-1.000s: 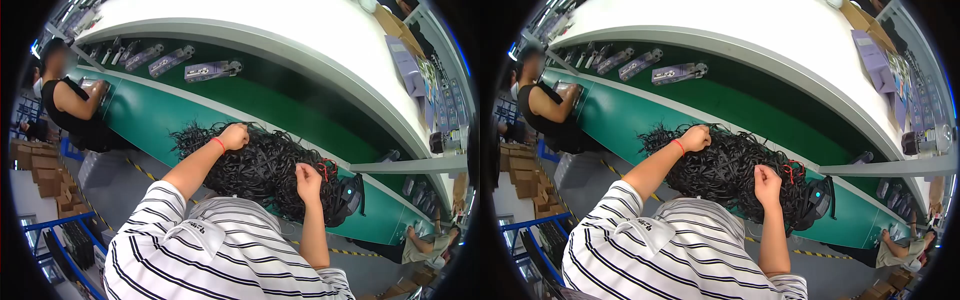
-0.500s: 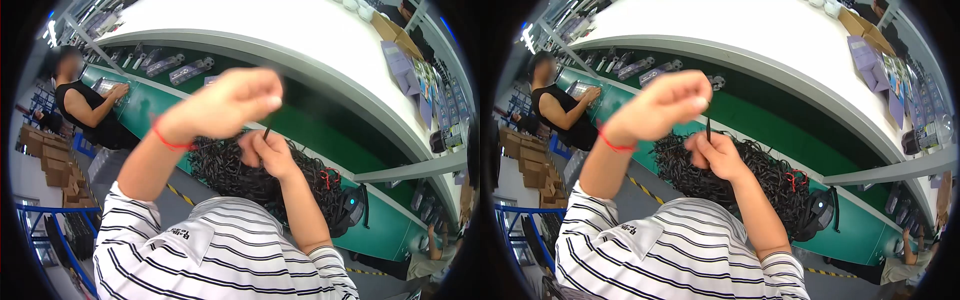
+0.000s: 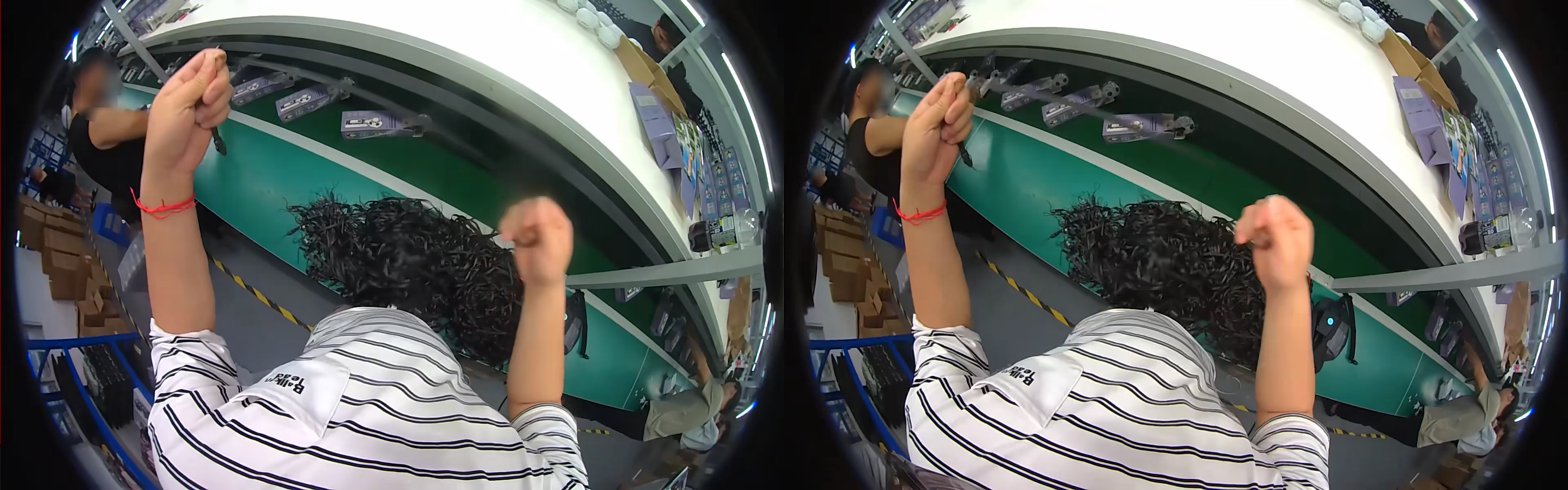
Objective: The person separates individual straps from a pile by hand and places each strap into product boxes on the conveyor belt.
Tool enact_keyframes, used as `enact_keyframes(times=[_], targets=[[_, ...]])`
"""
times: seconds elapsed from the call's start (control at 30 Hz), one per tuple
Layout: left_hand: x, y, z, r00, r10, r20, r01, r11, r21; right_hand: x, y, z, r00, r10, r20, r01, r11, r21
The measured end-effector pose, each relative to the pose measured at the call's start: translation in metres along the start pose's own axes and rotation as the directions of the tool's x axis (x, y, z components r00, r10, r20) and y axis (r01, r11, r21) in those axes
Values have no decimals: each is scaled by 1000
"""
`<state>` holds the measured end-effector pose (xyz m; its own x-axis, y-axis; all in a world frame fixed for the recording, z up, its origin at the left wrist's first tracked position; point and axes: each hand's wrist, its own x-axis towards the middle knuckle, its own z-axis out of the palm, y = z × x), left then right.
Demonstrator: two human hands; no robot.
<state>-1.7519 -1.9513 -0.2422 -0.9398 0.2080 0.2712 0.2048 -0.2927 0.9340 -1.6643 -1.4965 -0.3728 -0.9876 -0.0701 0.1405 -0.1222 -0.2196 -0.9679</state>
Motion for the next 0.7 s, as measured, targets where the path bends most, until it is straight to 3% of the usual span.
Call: enact_keyframes(times=[0.13, 0.17, 0.2, 0.23, 0.27, 0.3, 0.43, 0.47, 0.53, 0.57, 0.6, 0.63, 0.67, 0.7], targets=[[-15, -44, -19, 994, -69, -83, 74, 996, 58, 1, 16, -9, 998, -54, -35, 55, 998, 34], [-15, -58, -33, 991, -112, -71, 118, 989, 93, 3, 34, -8, 998, -61, 10, 59, 902, -428], [-17, -77, -48, 985, -163, -58, 169, 977, 128, 2, 52, -8, 998, -39, 45, 59, 605, -794], [-21, -113, -50, 977, -196, -80, 210, 944, 254, 2, 68, -16, 999, -30, 35, 46, 600, -799], [-27, -154, -56, 969, -223, -107, 247, 894, 373, 7, 85, -22, 982, 9, -189, -157, 600, -784], [-29, -185, -56, 965, -245, -90, 261, 891, 371, 8, 99, -32, 913, 44, -406, -350, 597, -722], [-25, -257, -42, 949, -310, -65, 311, 876, 369, 10, 144, -66, 909, 33, -416, -376, 495, -783], [-21, -275, -41, 949, -313, -30, 293, 846, 445, 5, 149, -75, 906, 33, -423, -383, 491, -782], [-25, -306, -34, 946, -324, 7, 274, 812, 515, -7, 153, -95, 830, 54, -555, -551, 233, -801], [-29, -317, -27, 951, -305, 51, 198, 727, 658, -11, 155, -97, 786, 50, -617, -618, 98, -780], [-32, -322, -19, 953, -288, 96, 109, 619, 777, -17, 157, -92, 784, 49, -619, -620, 99, -778], [-40, -324, -6, 952, -292, 95, 112, 620, 777, -29, 158, -82, 787, -36, -616, -615, -108, -781], [-51, -326, 8, 991, -73, 110, -64, 457, 887, -40, 159, -73, 796, -116, -594, -597, -310, -740], [-61, -328, 21, 975, 142, 173, -203, 238, 950, -45, 153, -50, 902, -217, -374, -420, -237, -876]])
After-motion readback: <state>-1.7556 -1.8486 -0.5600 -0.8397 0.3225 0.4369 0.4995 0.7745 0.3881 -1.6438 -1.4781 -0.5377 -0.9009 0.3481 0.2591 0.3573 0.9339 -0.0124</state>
